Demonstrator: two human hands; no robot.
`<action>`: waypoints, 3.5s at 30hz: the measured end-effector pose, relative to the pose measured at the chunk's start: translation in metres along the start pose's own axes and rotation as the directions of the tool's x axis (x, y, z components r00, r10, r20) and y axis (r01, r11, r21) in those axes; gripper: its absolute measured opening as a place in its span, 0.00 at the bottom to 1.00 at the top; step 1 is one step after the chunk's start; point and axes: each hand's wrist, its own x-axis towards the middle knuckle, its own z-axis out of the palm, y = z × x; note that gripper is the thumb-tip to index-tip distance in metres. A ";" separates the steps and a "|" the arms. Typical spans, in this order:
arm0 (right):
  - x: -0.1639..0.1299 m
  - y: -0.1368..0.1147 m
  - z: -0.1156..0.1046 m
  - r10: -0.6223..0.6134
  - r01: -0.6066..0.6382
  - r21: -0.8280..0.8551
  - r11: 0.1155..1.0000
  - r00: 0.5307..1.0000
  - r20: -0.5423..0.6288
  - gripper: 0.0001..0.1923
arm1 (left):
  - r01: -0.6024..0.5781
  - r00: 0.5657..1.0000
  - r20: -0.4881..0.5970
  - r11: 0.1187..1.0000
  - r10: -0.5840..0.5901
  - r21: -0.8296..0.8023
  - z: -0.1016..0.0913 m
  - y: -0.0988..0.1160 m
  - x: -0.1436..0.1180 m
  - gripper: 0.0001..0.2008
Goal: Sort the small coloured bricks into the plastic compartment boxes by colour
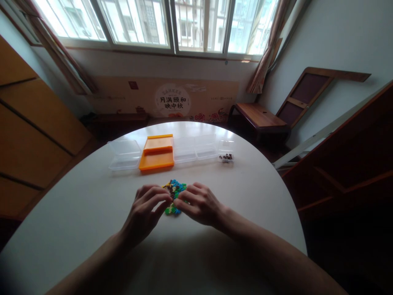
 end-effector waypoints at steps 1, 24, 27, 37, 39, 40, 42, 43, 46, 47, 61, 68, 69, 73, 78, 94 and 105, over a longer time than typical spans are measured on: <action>0.000 0.000 0.000 -0.007 0.007 -0.009 1.000 1.000 0.002 0.05 | 0.002 1.000 0.004 1.000 -0.002 -0.005 0.000 0.000 0.000 0.03; -0.067 0.118 -0.020 0.724 -0.796 -0.127 0.591 0.594 -0.352 0.08 | 0.071 0.997 0.006 0.997 -0.071 0.001 -0.001 -0.002 -0.002 0.04; -0.075 0.127 -0.021 0.784 -0.844 -0.113 0.525 0.531 -0.323 0.12 | 0.080 0.997 0.003 0.997 -0.080 0.006 -0.002 -0.003 -0.002 0.05; -0.065 0.117 -0.018 0.758 -0.809 -0.085 0.581 0.576 -0.306 0.10 | 0.187 0.974 0.121 0.981 -0.192 0.049 -0.002 -0.018 -0.006 0.13; -0.063 0.114 -0.017 0.745 -0.796 -0.098 0.598 0.596 -0.299 0.10 | 0.172 0.965 0.194 0.984 -0.176 0.038 -0.002 -0.018 -0.006 0.12; -0.062 0.113 -0.017 0.740 -0.790 -0.104 0.605 0.605 -0.294 0.09 | 0.164 0.961 0.222 0.986 -0.167 0.030 -0.003 -0.018 -0.006 0.11; -0.061 0.111 -0.016 0.733 -0.781 -0.109 0.615 0.617 -0.285 0.09 | 0.154 0.953 0.263 0.988 -0.152 0.012 -0.004 -0.017 -0.006 0.09; -0.060 0.110 -0.016 0.731 -0.778 -0.109 0.619 0.622 -0.281 0.09 | 0.152 0.948 0.281 0.988 -0.146 0.002 -0.004 -0.017 -0.005 0.09; -0.059 0.107 -0.015 0.724 -0.768 -0.106 0.631 0.633 -0.275 0.09 | 0.148 0.936 0.326 0.989 -0.133 -0.021 -0.005 -0.017 -0.005 0.08; -0.059 0.107 -0.014 0.721 -0.765 -0.106 0.636 0.637 -0.273 0.09 | 0.147 0.934 0.332 0.989 -0.130 -0.025 -0.005 -0.017 -0.005 0.08; -0.022 0.053 0.001 0.802 -0.757 0.287 0.587 0.592 -0.077 0.08 | 0.076 0.992 0.109 0.994 -0.067 -0.080 0.002 -0.022 -0.001 0.04; 0.008 -0.011 0.016 0.718 -0.734 0.616 0.285 0.590 0.370 0.09 | 0.002 0.999 -0.052 0.998 -0.006 -0.068 -0.001 -0.007 0.004 0.02; 0.009 -0.014 0.016 0.710 -0.733 0.624 0.269 0.589 0.386 0.08 | -0.007 0.998 -0.061 0.998 0.004 -0.062 -0.001 -0.006 0.004 0.02; 0.009 -0.015 0.017 0.678 -0.719 0.671 0.182 0.586 0.444 0.09 | -0.026 0.997 -0.071 0.998 0.022 -0.057 0.002 -0.006 0.002 0.02; 0.007 -0.015 0.019 0.686 -0.698 0.689 0.195 0.599 0.413 0.09 | -0.032 0.997 -0.071 0.998 0.028 -0.062 0.001 -0.007 0.002 0.03; 0.006 -0.013 0.016 0.669 -0.682 0.688 0.249 0.634 0.388 0.08 | -0.060 0.993 -0.099 0.998 0.061 0.013 -0.002 -0.006 0.003 0.03; -0.017 0.041 0.008 0.752 -0.714 0.367 0.597 0.657 0.053 0.07 | 0.005 1.000 0.017 0.998 -0.006 0.066 0.002 -0.012 -0.001 0.01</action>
